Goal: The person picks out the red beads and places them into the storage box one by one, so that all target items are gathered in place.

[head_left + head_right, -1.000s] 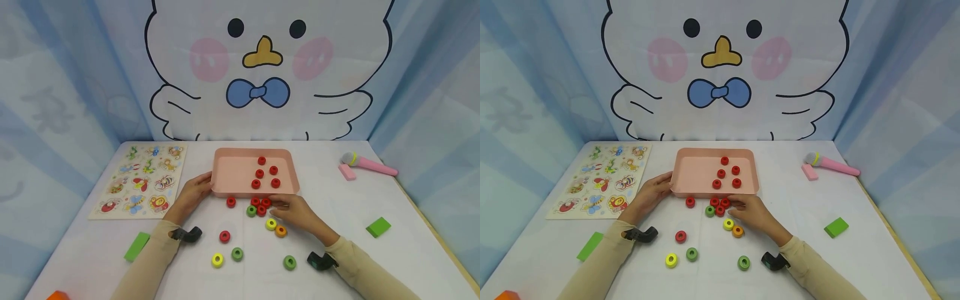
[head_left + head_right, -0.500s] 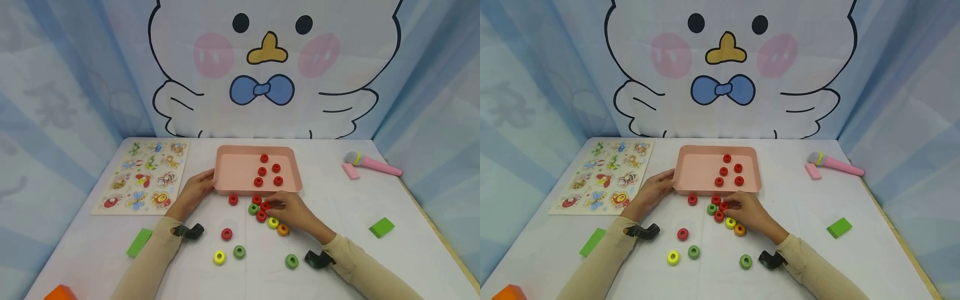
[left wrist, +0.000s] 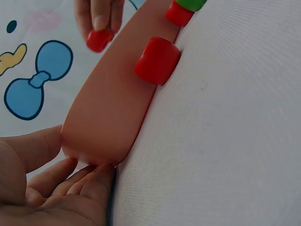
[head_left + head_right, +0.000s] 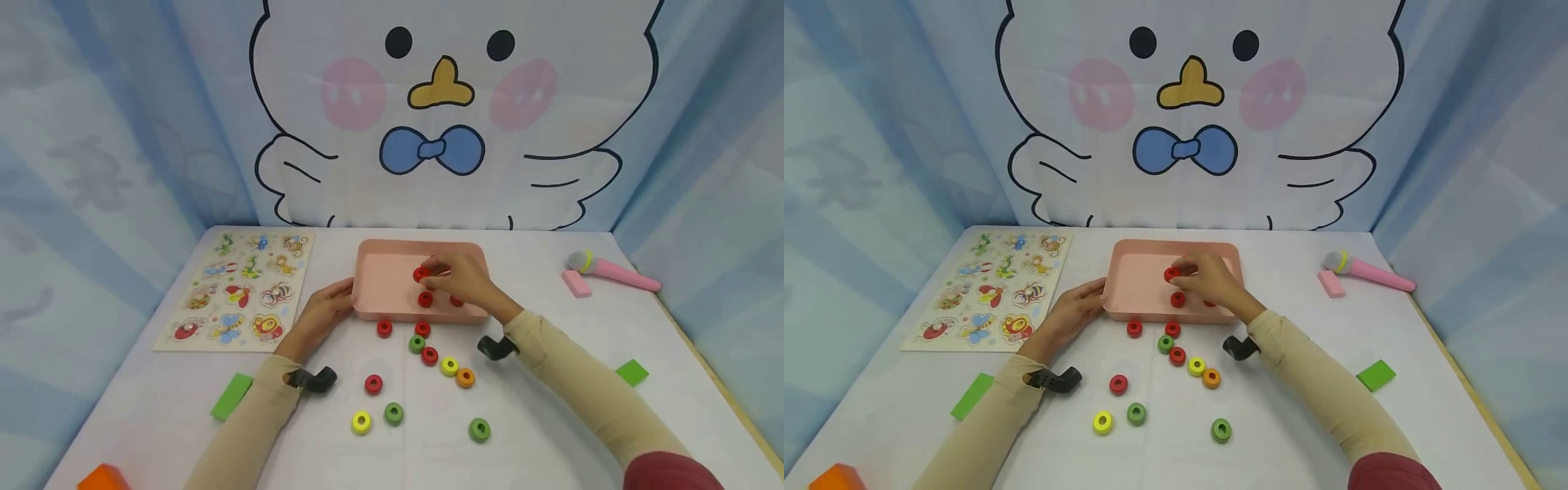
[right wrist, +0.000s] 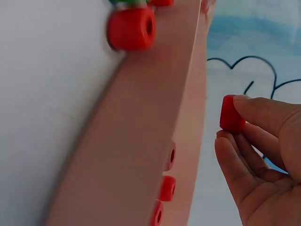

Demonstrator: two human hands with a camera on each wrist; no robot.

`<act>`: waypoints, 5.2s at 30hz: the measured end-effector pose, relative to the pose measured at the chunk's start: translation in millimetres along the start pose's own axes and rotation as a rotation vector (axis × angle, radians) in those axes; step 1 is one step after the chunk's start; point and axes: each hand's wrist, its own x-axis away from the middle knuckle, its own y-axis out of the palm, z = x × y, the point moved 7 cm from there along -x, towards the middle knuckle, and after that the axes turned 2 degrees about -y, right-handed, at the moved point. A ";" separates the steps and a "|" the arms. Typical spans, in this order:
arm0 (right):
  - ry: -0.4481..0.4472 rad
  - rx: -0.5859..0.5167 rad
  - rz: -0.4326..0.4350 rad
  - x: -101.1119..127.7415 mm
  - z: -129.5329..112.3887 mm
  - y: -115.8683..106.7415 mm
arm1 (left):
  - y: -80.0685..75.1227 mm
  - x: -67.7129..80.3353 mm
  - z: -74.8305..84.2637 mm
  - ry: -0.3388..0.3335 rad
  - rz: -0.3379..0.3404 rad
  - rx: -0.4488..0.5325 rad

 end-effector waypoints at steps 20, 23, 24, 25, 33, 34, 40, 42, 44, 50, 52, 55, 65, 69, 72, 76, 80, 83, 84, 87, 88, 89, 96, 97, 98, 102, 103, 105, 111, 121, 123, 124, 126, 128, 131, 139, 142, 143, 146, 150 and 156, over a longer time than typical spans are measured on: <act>0.187 0.121 -0.201 -71.8 37.3 29.3 | 4.0 -0.7 -3.5 -0.008 0.011 -0.035; 0.189 0.137 -0.206 -75.7 40.4 31.9 | 3.3 -0.1 -2.7 -0.008 0.009 -0.025; 0.184 0.142 -0.206 -77.0 40.5 32.5 | 2.6 0.0 -2.7 -0.008 0.012 -0.023; 0.181 0.138 -0.212 -77.7 40.6 33.4 | 1.9 -0.1 -2.6 -0.007 0.014 -0.025; 0.158 0.054 -0.165 -61.1 25.9 19.8 | -1.0 -2.0 -2.7 -0.011 0.021 -0.039; 0.163 0.030 -0.153 -54.8 23.0 16.9 | -1.1 -1.7 -2.6 -0.017 0.025 -0.040; -0.016 -0.023 -0.074 -9.2 -4.1 2.1 | 0.8 0.4 2.1 -0.024 0.032 -0.059; -0.117 -0.040 -0.073 8.4 -12.6 1.1 | 0.9 0.8 3.8 -0.021 0.032 -0.056; -0.178 -0.058 -0.108 26.7 -16.8 3.9 | 0.6 1.1 4.7 -0.020 0.031 -0.049; -0.160 -0.133 -0.278 75.4 -1.9 31.7 | -0.2 0.1 0.2 -0.041 0.033 -0.035; -0.136 -0.171 -0.296 84.4 4.5 40.4 | -0.4 0.3 0.1 -0.037 0.027 -0.030; -0.114 -0.206 -0.297 89.6 9.3 49.7 | -1.3 0.9 1.2 -0.029 0.020 -0.019; -0.085 -0.190 -0.254 95.1 12.7 60.0 | 0.1 0.7 0.3 -0.028 0.007 0.020; -0.060 -0.191 -0.259 93.7 9.4 55.0 | 0.4 0.6 1.4 -0.019 -0.005 0.037; -0.096 -0.176 -0.234 87.4 4.2 44.7 | 0.1 0.8 2.4 -0.016 -0.007 0.035; -0.163 -0.158 -0.183 73.2 -1.7 29.5 | -0.8 0.8 2.4 -0.019 0.007 0.034; -0.144 -0.146 -0.145 56.5 -3.0 20.2 | -0.4 0.0 1.4 -0.020 -0.002 0.035; -0.121 -0.102 -0.118 40.5 -4.5 17.0 | -0.6 -0.3 0.3 -0.024 0.003 0.030; -0.115 -0.079 -0.110 34.3 -4.8 17.0 | -0.8 -0.6 -0.2 -0.026 0.007 0.033; -0.086 -0.011 -0.110 14.7 -4.3 19.8 | -0.4 -0.9 -0.5 -0.020 0.004 0.038; -0.070 0.015 -0.117 7.5 -3.4 22.4 | -1.1 -1.0 -0.7 -0.019 0.004 0.045; -0.064 0.033 -0.130 0.9 -2.8 25.3 | -1.5 -1.1 -0.8 -0.018 0.004 0.048; 0.012 0.046 -0.198 -30.5 3.8 43.9 | -2.4 -2.2 -1.7 -0.010 -0.014 0.025; 0.011 0.050 -0.203 -32.6 5.1 45.8 | -2.2 -2.3 -2.1 -0.010 -0.017 0.019; 0.008 0.054 -0.206 -34.1 5.8 47.4 | -2.1 -2.6 -2.3 -0.010 -0.017 0.015; 0.009 0.066 -0.215 -37.3 8.0 52.0 | -3.6 -3.4 -2.9 -0.021 -0.003 0.003; 0.010 0.066 -0.216 -37.2 8.4 52.2 | -3.8 -3.9 -2.7 -0.023 -0.001 0.000; 0.012 0.060 -0.218 -37.1 8.5 52.6 | -4.1 -4.5 -2.5 -0.030 0.006 -0.004; 0.009 0.065 -0.228 -36.8 11.2 55.0 | -3.7 -3.1 -1.7 -0.033 0.006 -0.003; -0.053 0.050 -0.102 -5.0 -4.1 26.1 | -1.1 -1.3 -2.0 -0.042 0.012 -0.007; -0.077 0.027 -0.065 7.8 -7.8 19.7 | 0.4 -0.8 -0.9 -0.042 0.008 -0.005; -0.088 0.008 -0.048 14.8 -9.9 17.0 | 1.1 -0.8 -0.5 -0.040 0.006 -0.003; -0.110 -0.030 -0.020 29.6 -13.0 12.9 | 2.1 -0.8 0.0 -0.039 0.005 0.003; -0.131 -0.065 -0.013 44.3 -16.2 11.8 | 2.4 -0.8 0.2 -0.038 0.005 0.000; -0.161 -0.080 -0.040 63.6 -18.9 15.9 | 2.2 -0.5 0.4 -0.039 0.012 -0.001; -0.176 0.051 -0.116 82.8 -13.9 39.8 | 0.5 -0.6 -0.8 -0.041 0.016 0.012; -0.163 0.113 -0.106 82.9 -12.3 44.6 | 0.6 -1.1 -1.8 -0.045 0.011 0.014; -0.162 0.128 -0.105 82.9 -12.3 45.9 | 0.6 -1.1 -2.4 -0.047 0.010 0.015; -0.162 0.152 -0.104 82.4 -12.6 49.0 | 0.8 -0.7 -2.3 -0.041 0.012 0.006; -0.164 0.158 -0.116 81.6 -12.4 52.5 | 0.4 0.0 -1.3 -0.040 0.013 -0.005; -0.187 0.177 -0.115 81.9 -12.5 53.8 | 1.4 -0.6 -1.0 -0.040 0.002 0.001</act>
